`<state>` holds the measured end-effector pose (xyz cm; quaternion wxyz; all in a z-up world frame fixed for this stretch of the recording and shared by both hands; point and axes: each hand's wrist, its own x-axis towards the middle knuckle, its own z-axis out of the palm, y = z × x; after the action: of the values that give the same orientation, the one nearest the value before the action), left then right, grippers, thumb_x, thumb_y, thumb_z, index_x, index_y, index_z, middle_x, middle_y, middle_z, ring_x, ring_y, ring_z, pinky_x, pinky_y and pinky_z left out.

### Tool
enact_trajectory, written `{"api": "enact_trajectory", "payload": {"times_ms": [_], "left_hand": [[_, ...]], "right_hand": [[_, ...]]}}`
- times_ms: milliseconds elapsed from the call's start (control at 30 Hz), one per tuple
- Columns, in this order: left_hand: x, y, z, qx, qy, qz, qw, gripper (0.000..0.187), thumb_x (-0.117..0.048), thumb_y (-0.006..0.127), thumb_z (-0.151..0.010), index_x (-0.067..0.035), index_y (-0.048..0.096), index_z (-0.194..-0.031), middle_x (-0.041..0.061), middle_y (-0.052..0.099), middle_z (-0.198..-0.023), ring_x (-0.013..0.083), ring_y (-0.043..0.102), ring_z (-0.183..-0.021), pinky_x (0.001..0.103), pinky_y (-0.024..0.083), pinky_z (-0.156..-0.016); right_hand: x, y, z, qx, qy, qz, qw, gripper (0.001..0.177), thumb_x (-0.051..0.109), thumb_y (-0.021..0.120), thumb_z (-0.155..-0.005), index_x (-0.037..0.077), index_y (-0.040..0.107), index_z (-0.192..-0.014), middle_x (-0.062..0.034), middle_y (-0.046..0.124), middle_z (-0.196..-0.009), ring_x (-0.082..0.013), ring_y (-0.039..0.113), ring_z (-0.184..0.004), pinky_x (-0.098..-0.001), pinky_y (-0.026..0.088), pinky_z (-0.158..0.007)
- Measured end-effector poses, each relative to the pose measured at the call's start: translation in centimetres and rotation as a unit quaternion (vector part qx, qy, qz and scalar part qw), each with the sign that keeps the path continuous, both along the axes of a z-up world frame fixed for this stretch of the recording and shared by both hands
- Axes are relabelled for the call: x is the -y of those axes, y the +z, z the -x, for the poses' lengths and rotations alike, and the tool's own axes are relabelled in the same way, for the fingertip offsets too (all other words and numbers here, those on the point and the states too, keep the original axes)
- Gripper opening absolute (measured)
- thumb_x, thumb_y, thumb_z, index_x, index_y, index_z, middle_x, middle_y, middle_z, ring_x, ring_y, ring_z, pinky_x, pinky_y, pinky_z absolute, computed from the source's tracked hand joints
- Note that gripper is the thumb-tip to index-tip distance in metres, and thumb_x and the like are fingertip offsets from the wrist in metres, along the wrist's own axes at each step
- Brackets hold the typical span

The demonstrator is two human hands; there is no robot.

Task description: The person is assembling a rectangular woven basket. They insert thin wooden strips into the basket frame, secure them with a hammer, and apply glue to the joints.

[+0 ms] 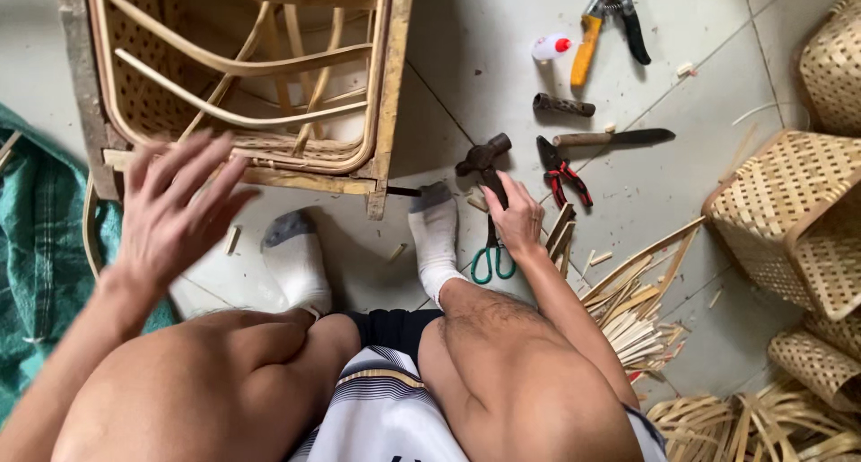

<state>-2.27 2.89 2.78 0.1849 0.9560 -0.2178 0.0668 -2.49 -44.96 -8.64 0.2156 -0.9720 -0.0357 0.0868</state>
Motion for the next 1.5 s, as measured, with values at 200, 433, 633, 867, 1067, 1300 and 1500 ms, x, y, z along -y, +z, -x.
{"api": "enact_trajectory", "payload": {"times_ms": [200, 433, 633, 867, 1067, 1300, 1500], "left_hand": [[3.8, -1.6, 4.1, -0.487, 0.253, 0.327, 0.77, 0.04, -0.04, 0.077, -0.088, -0.002, 0.077, -0.078, 0.005, 0.073, -0.071, 0.0115, 0.064, -0.067, 0.028, 0.051, -0.063], [7.9, -3.4, 0.2, -0.53, 0.349, 0.522, 0.57, 0.045, -0.043, 0.074, -0.089, 0.0, 0.078, -0.077, 0.008, 0.072, -0.064, 0.012, 0.065, -0.054, 0.026, 0.05, -0.052], [8.3, -2.5, -0.2, -0.504, 0.376, 0.567, 0.533, 0.042, -0.039, 0.079, -0.087, 0.003, 0.078, -0.086, 0.01, 0.069, -0.062, 0.0143, 0.065, -0.051, 0.028, 0.05, -0.047], [9.2, -2.0, -0.9, -0.552, 0.343, 0.571, 0.501, 0.043, -0.041, 0.075, -0.087, 0.001, 0.078, -0.092, 0.009, 0.067, -0.06, 0.0147, 0.065, -0.049, 0.029, 0.051, -0.045], [9.2, -3.2, -0.2, -0.55, 0.344, 0.606, 0.46, 0.043, -0.04, 0.076, -0.088, 0.003, 0.078, -0.094, 0.007, 0.069, -0.064, 0.0137, 0.067, -0.053, 0.027, 0.052, -0.047], [8.9, -3.6, -0.2, -0.507, 0.408, 0.6, 0.464, 0.038, -0.033, 0.08, -0.087, 0.005, 0.076, -0.091, 0.007, 0.069, -0.066, 0.013, 0.065, -0.053, 0.029, 0.055, -0.048], [9.0, -2.8, -0.6, -0.508, 0.397, 0.603, 0.469, 0.033, -0.03, 0.081, -0.083, 0.001, 0.077, -0.094, 0.005, 0.073, -0.071, 0.0126, 0.069, -0.055, 0.027, 0.055, -0.05]], "right_hand": [[6.4, -0.3, 0.0, 0.061, -0.064, -0.022, 0.996, 0.035, 0.027, 0.086, -0.091, 0.002, 0.071, -0.111, -0.0152, 0.07, -0.107, -0.0313, 0.066, -0.094, -0.0413, 0.054, -0.086], [15.3, 0.4, -3.0, -0.198, -0.005, 0.229, 0.953, 0.067, 0.05, 0.09, -0.075, 0.007, 0.062, -0.119, -0.016, 0.07, -0.113, -0.0377, 0.067, -0.1, -0.0496, 0.055, -0.091], [15.0, 0.0, -4.1, -0.162, 0.014, 0.135, 0.977, 0.069, 0.035, 0.084, -0.074, -0.003, 0.056, -0.124, -0.0237, 0.067, -0.109, -0.0403, 0.067, -0.094, -0.049, 0.052, -0.084], [9.8, 4.7, -6.5, -0.445, -0.161, -0.039, 0.88, 0.043, 0.035, 0.062, -0.103, -0.007, 0.071, -0.102, -0.0194, 0.072, -0.092, -0.0259, 0.065, -0.084, -0.0397, 0.051, -0.078], [2.2, 17.8, -13.4, -0.268, 0.244, -0.057, 0.93, 0.053, 0.008, 0.063, -0.081, 0.012, 0.065, -0.134, -0.0137, 0.06, -0.143, -0.0238, 0.062, -0.121, -0.0357, 0.049, -0.1], [-13.2, 21.5, -21.1, -0.091, 0.539, 0.141, 0.826, 0.054, 0.011, 0.069, -0.074, 0.013, 0.068, -0.129, -0.02, 0.049, -0.148, -0.0399, 0.042, -0.139, -0.056, 0.03, -0.118], [-19.8, 22.0, -22.7, -0.069, 0.65, 0.252, 0.714, 0.061, 0.009, 0.068, -0.068, 0.015, 0.07, -0.128, -0.0198, 0.052, -0.143, -0.0382, 0.045, -0.133, -0.0556, 0.03, -0.115]]}}
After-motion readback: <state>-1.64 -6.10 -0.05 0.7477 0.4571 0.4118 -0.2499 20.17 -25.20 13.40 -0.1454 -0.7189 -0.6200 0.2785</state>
